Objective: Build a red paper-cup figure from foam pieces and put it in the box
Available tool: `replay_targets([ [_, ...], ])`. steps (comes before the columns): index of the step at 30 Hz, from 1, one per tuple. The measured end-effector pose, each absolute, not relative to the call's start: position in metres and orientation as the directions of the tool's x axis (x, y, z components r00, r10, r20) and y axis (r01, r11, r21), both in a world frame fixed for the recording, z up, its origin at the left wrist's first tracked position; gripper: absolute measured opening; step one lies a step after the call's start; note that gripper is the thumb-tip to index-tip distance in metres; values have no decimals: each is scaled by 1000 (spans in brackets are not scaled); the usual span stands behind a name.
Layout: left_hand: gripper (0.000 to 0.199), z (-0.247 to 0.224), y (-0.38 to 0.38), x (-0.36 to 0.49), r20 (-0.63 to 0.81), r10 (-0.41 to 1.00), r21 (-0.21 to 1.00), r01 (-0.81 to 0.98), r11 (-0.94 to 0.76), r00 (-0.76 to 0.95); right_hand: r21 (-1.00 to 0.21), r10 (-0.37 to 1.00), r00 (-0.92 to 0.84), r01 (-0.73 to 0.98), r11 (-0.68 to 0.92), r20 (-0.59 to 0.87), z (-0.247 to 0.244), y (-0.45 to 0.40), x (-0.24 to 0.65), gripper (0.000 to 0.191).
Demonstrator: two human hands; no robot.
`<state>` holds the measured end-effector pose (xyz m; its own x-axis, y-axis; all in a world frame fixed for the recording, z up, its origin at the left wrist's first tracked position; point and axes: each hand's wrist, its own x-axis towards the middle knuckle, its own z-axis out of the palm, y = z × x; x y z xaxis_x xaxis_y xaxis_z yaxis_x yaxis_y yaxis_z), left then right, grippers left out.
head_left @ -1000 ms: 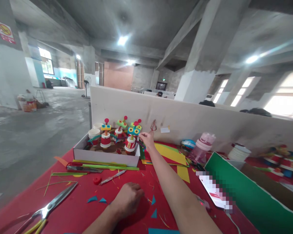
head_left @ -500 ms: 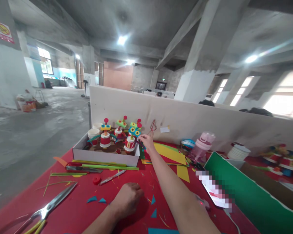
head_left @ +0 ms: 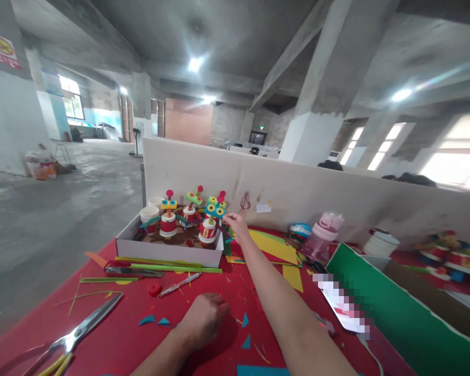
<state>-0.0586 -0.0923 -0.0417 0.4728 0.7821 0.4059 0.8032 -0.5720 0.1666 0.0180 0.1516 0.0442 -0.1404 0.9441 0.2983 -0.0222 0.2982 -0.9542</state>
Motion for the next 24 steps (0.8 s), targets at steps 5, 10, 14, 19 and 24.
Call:
replay_targets([
  [5,15,-41,-92,-59,396,787,155,810,-565,473,-954,944,-140,-20,299,299,45,151,18,23],
  [10,14,-45,-90,-60,398,781,162,801,-576,481,-954,943,-147,-15,299,298,45,150,21,25],
  [14,15,-45,-91,-59,385,787,175,799,-576,483,-950,940,-139,-20,313,312,46,151,21,27],
  [19,14,-42,-92,-59,366,796,159,810,-564,482,-936,923,-158,-29,350,350,50,155,11,35],
  [24,13,-42,-91,-59,371,795,151,814,-561,480,-928,913,-170,-20,373,370,50,156,-2,32],
])
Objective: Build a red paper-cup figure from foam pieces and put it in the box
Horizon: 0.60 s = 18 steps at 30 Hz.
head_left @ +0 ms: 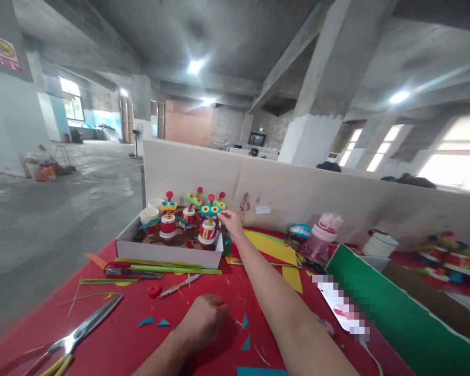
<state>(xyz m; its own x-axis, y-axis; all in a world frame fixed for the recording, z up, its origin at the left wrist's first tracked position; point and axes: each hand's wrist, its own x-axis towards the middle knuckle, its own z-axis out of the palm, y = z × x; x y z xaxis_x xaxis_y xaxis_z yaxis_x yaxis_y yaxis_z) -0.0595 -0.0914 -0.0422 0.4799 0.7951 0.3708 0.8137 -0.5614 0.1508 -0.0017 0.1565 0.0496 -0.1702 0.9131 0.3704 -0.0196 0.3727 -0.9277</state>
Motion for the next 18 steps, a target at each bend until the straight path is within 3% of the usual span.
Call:
replay_targets([
  [18,14,-41,-92,-60,350,808,184,811,-556,474,-929,917,-166,11,369,363,38,153,9,29],
])
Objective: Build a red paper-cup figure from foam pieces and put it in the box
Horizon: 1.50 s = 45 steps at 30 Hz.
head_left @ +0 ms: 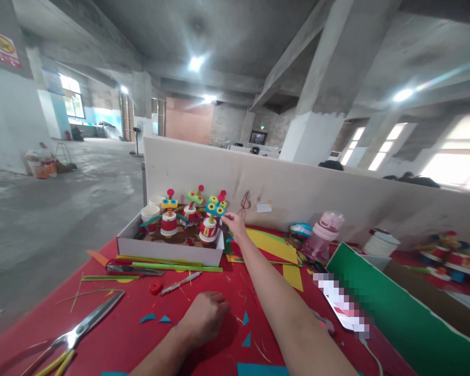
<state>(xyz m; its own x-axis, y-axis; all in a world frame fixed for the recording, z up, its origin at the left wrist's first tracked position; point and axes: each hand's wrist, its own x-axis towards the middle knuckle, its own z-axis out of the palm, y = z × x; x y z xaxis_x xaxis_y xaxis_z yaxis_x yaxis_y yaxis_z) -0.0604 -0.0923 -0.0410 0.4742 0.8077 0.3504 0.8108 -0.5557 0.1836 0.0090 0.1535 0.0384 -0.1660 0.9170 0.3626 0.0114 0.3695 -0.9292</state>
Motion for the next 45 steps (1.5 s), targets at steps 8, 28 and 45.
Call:
replay_targets([
  [8,13,-42,-92,-61,366,799,184,804,-565,478,-930,919,-177,42,364,352,42,153,13,34],
  [28,13,-42,-91,-62,355,795,148,810,-568,492,-942,931,-149,-16,335,333,51,150,15,26],
  [45,17,-8,-96,-63,512,852,837,282,-469,-105,-773,790,-130,166,613,599,25,-76,77,36],
])
